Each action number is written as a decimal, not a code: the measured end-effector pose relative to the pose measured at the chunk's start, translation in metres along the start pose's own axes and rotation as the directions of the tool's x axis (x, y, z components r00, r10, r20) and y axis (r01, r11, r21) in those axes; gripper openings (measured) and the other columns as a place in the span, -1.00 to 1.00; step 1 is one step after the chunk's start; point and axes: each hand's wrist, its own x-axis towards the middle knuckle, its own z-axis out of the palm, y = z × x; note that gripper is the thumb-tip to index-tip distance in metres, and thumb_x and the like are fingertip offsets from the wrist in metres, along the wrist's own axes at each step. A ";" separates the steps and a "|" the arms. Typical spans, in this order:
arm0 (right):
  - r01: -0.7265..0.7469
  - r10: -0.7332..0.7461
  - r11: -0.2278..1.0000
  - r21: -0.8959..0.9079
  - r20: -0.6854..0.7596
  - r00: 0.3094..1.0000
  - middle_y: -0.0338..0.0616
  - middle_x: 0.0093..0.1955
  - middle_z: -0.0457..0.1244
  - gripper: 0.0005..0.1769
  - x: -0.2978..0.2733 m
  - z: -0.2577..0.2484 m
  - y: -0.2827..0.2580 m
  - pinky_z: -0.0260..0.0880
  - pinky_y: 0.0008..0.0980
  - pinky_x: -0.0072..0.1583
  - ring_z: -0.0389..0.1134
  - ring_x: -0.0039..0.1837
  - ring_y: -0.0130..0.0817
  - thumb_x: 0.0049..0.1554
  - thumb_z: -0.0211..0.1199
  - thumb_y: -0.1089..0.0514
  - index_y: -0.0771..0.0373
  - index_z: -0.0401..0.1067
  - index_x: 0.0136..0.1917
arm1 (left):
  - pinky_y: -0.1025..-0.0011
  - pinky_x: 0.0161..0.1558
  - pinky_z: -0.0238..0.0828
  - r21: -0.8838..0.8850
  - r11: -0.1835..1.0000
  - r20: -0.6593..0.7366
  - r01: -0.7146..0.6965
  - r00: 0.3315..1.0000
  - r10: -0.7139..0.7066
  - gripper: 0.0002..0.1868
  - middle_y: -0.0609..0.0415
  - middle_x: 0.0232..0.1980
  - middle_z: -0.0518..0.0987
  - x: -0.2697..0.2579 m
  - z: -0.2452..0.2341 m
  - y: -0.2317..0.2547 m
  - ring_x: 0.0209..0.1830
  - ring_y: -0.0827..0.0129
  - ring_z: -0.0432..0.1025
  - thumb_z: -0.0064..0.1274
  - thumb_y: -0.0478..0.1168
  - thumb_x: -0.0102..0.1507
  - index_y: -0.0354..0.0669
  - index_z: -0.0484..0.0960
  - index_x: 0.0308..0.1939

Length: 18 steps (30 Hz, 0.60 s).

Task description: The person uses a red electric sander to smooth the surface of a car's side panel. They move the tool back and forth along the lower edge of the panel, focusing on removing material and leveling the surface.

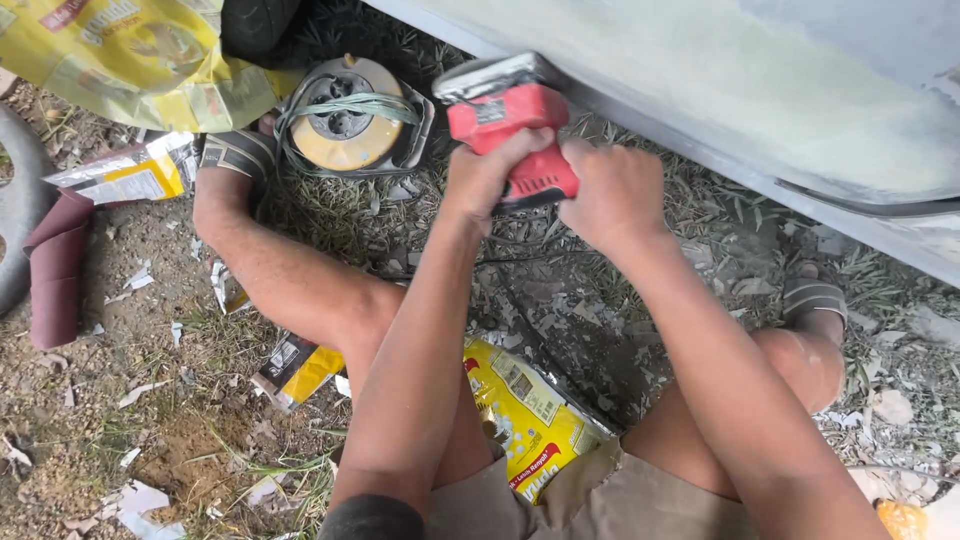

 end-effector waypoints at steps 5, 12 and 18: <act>-0.061 0.065 0.994 -0.086 0.047 0.997 -0.09 -0.40 0.30 -0.78 -0.027 -0.010 0.017 0.34 -0.03 -0.16 0.46 -0.22 0.06 -0.18 0.20 0.15 0.08 0.43 -0.18 | 0.05 -0.06 0.53 0.065 0.997 0.111 0.049 0.992 -0.056 -0.13 -0.31 -0.10 0.63 -0.012 0.016 -0.004 -0.03 0.00 0.58 0.46 -0.04 -0.25 -0.45 0.60 0.07; 0.019 -0.019 1.000 -0.002 -0.020 1.000 -0.16 -0.39 0.32 -0.71 0.014 0.011 -0.008 0.38 -0.05 -0.13 0.47 -0.22 0.01 -0.19 0.22 0.17 0.06 0.49 -0.12 | 0.10 -0.16 0.55 0.061 0.997 -0.006 -0.036 0.999 0.037 -0.20 -0.22 -0.21 0.62 0.015 -0.012 -0.001 -0.14 0.13 0.58 0.49 -0.02 -0.24 -0.39 0.64 0.00; 0.020 -0.020 1.000 -0.002 -0.029 0.999 -0.09 -0.38 0.33 -0.70 -0.004 0.005 0.007 0.38 -0.01 -0.13 0.47 -0.21 0.07 -0.20 0.23 0.18 0.11 0.48 -0.12 | 0.04 -0.04 0.51 0.088 0.996 0.001 -0.010 1.000 0.010 -0.10 -0.29 -0.09 0.64 0.002 0.003 -0.005 0.02 0.01 0.58 0.48 0.03 -0.26 -0.39 0.62 0.08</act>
